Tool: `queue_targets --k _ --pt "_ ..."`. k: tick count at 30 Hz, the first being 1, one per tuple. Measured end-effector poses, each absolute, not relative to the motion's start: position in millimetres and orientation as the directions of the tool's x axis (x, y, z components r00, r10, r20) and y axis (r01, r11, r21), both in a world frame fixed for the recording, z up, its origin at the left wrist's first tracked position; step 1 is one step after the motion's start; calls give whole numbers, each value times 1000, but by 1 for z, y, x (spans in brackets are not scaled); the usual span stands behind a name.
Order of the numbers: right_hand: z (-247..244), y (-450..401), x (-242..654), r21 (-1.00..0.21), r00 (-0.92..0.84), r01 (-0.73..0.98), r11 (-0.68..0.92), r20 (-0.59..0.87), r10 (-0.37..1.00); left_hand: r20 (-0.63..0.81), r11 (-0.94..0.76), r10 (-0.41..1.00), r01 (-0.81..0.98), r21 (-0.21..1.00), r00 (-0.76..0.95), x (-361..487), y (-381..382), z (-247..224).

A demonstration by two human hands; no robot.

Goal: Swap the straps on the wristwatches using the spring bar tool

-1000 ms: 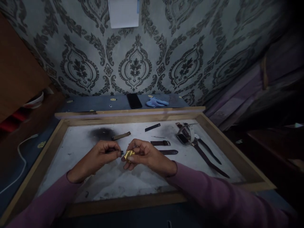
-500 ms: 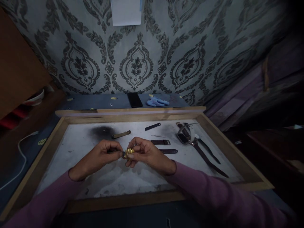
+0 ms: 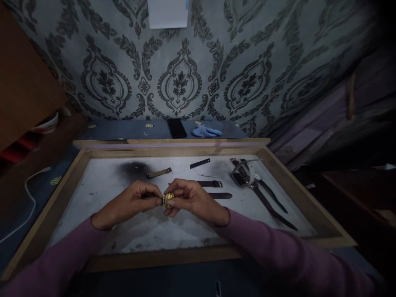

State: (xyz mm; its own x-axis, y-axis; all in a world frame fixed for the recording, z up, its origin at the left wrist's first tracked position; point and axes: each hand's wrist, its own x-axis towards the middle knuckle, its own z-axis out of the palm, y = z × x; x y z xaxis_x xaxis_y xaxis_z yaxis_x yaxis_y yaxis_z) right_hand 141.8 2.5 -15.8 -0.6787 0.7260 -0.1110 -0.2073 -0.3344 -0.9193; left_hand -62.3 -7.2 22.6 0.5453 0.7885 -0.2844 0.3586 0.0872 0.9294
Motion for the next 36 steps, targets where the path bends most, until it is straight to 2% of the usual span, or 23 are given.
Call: queue_targets --k 7,25,36 --pt "-16 1 141 -923 -669 -198 -329 -118 733 -291 97 754 338 936 589 -61 -11 25" --pt "-18 2 141 -922 -666 -226 -315 -90 740 -243 25 769 352 936 591 -61 -10 24" --pt "-18 0 140 -945 -646 -191 -265 -82 759 -249 58 764 321 945 595 -61 -9 25"
